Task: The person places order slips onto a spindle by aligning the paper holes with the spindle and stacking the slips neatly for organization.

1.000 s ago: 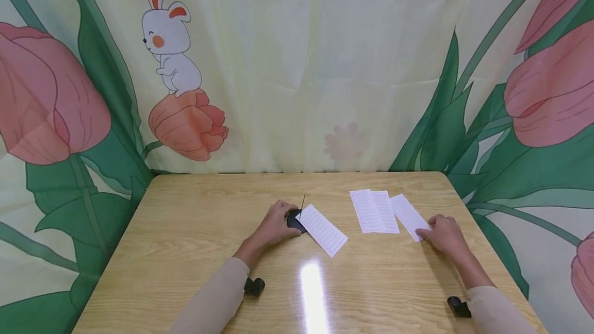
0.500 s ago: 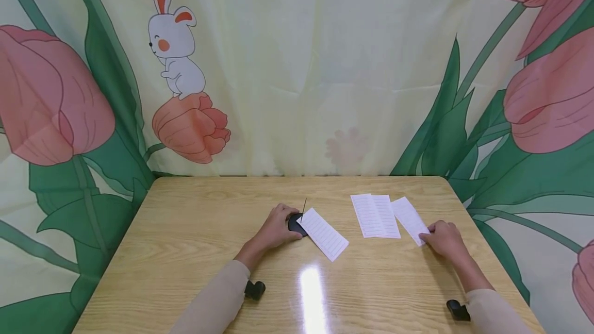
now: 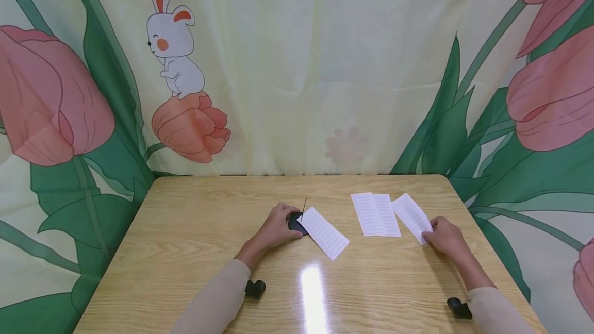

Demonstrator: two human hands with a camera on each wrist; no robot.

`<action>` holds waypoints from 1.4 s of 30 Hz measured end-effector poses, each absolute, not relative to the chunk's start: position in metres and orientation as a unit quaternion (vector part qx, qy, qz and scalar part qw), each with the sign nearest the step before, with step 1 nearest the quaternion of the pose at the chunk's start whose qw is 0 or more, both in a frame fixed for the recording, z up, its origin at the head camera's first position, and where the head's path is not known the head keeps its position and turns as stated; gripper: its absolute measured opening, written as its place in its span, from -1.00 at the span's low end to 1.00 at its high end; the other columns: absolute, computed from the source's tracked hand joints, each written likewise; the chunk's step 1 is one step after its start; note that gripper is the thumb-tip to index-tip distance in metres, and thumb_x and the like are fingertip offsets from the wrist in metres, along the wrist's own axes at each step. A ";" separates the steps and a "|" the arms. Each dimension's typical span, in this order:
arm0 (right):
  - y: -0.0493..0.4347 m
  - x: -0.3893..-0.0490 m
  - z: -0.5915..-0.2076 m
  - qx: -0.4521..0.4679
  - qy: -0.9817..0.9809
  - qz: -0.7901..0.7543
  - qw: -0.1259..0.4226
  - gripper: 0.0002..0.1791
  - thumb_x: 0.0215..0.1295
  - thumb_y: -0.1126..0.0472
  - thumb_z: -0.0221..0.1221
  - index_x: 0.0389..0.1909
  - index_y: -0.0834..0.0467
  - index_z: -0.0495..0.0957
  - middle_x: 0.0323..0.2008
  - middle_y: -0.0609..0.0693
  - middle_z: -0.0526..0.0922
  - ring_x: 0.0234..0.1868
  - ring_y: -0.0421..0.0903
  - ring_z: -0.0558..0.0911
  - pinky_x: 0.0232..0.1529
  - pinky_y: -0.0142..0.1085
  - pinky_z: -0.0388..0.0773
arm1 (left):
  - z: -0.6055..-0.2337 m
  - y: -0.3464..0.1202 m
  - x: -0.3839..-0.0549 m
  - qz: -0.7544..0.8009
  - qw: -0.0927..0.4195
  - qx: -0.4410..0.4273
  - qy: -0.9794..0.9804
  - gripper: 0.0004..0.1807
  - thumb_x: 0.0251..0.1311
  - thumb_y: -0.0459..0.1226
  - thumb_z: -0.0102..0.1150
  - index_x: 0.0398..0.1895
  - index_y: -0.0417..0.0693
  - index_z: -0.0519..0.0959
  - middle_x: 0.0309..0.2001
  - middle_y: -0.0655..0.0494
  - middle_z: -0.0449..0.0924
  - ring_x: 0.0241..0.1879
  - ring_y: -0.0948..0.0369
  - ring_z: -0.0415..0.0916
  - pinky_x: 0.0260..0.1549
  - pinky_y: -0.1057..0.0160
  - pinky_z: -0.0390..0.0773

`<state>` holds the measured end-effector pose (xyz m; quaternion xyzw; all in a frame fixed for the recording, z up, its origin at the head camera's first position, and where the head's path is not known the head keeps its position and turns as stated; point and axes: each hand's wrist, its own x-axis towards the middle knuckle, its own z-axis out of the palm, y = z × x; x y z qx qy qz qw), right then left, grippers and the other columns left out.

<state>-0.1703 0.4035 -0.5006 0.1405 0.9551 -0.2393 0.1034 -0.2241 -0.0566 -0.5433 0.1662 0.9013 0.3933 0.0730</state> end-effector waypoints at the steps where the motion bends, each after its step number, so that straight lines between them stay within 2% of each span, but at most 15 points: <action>1: 0.404 -0.171 -0.500 0.140 0.956 -0.236 0.103 -0.46 0.35 0.22 0.25 0.10 0.57 0.33 -0.14 0.42 0.48 -0.14 0.24 0.45 -0.15 -0.04 0.48 | -0.543 -0.056 -0.224 0.393 0.072 0.167 0.901 -0.28 0.00 -0.16 0.64 0.28 -0.10 0.58 0.15 -0.02 0.47 0.12 0.06 0.39 0.13 0.01 0.50; 5: 0.405 -0.169 -0.499 0.138 0.958 -0.228 0.105 -0.38 0.37 0.20 0.23 0.14 0.67 0.30 0.01 0.60 0.44 -0.08 0.33 0.47 0.00 0.14 0.54 | -0.543 -0.056 -0.225 0.393 0.073 0.165 0.901 -0.28 0.01 -0.15 0.64 0.28 -0.08 0.58 0.15 -0.01 0.47 0.12 0.07 0.38 0.13 0.02 0.49; 8: 0.406 -0.169 -0.498 0.134 0.958 -0.228 0.109 -0.34 0.43 0.20 0.16 0.23 0.70 0.24 0.16 0.67 0.36 0.02 0.41 0.47 0.15 0.27 0.48 | -0.543 -0.056 -0.226 0.393 0.075 0.164 0.902 -0.28 0.02 -0.15 0.63 0.29 -0.07 0.58 0.15 -0.01 0.47 0.13 0.07 0.38 0.14 0.02 0.50; 16: 0.414 -0.166 -0.495 0.118 0.960 -0.239 0.087 -0.47 0.52 0.24 0.02 0.21 0.65 0.31 0.14 0.63 0.42 0.00 0.38 0.47 0.10 0.25 0.49 | -0.542 -0.056 -0.226 0.394 0.082 0.160 0.902 -0.28 0.04 -0.15 0.62 0.30 -0.06 0.57 0.18 -0.02 0.46 0.16 0.05 0.37 0.16 0.01 0.50; 22: 0.416 -0.162 -0.494 0.109 0.963 -0.244 0.034 -0.53 0.56 0.25 -0.03 0.23 0.60 0.36 0.17 0.61 0.45 0.06 0.42 0.50 0.08 0.28 0.49 | -0.543 -0.055 -0.226 0.396 0.079 0.161 0.901 -0.27 0.03 -0.14 0.62 0.30 -0.09 0.57 0.18 -0.02 0.47 0.14 0.06 0.38 0.16 0.01 0.49; 27: 0.419 -0.159 -0.491 0.108 0.963 -0.246 -0.002 -0.56 0.58 0.25 -0.05 0.20 0.56 0.41 0.15 0.59 0.48 -0.02 0.36 0.51 -0.05 0.19 0.52 | -0.540 -0.055 -0.225 0.413 0.086 0.147 0.894 -0.28 0.08 -0.12 0.59 0.32 -0.07 0.55 0.18 -0.01 0.47 0.11 0.07 0.41 0.17 0.00 0.50; 32: 0.421 -0.158 -0.482 0.118 0.962 -0.247 -0.014 -0.56 0.58 0.23 0.01 0.22 0.54 0.41 0.14 0.57 0.49 -0.11 0.27 0.51 -0.18 0.03 0.52 | -0.533 -0.058 -0.225 0.442 0.087 0.140 0.882 -0.31 0.16 -0.15 0.53 0.35 -0.10 0.53 0.21 -0.02 0.49 0.12 0.05 0.48 0.11 0.00 0.56; 38: 0.421 -0.159 -0.471 0.102 0.965 -0.237 -0.050 -0.59 0.55 0.23 0.07 0.17 0.52 0.46 -0.01 0.52 0.58 -0.23 0.21 0.52 -0.34 -0.20 0.41 | -0.521 -0.063 -0.229 0.464 0.064 0.156 0.869 -0.37 0.23 -0.19 0.47 0.34 -0.15 0.52 0.17 -0.05 0.55 0.10 0.00 0.56 0.07 -0.01 0.62; 42: 0.417 -0.159 -0.464 0.078 0.967 -0.233 -0.073 -0.62 0.53 0.25 0.11 0.14 0.50 0.49 -0.07 0.50 0.61 -0.28 0.16 0.53 -0.39 -0.24 0.39 | -0.512 -0.067 -0.231 0.473 0.043 0.169 0.864 -0.40 0.26 -0.18 0.44 0.33 -0.18 0.52 0.16 -0.10 0.57 0.09 -0.01 0.58 0.03 -0.02 0.64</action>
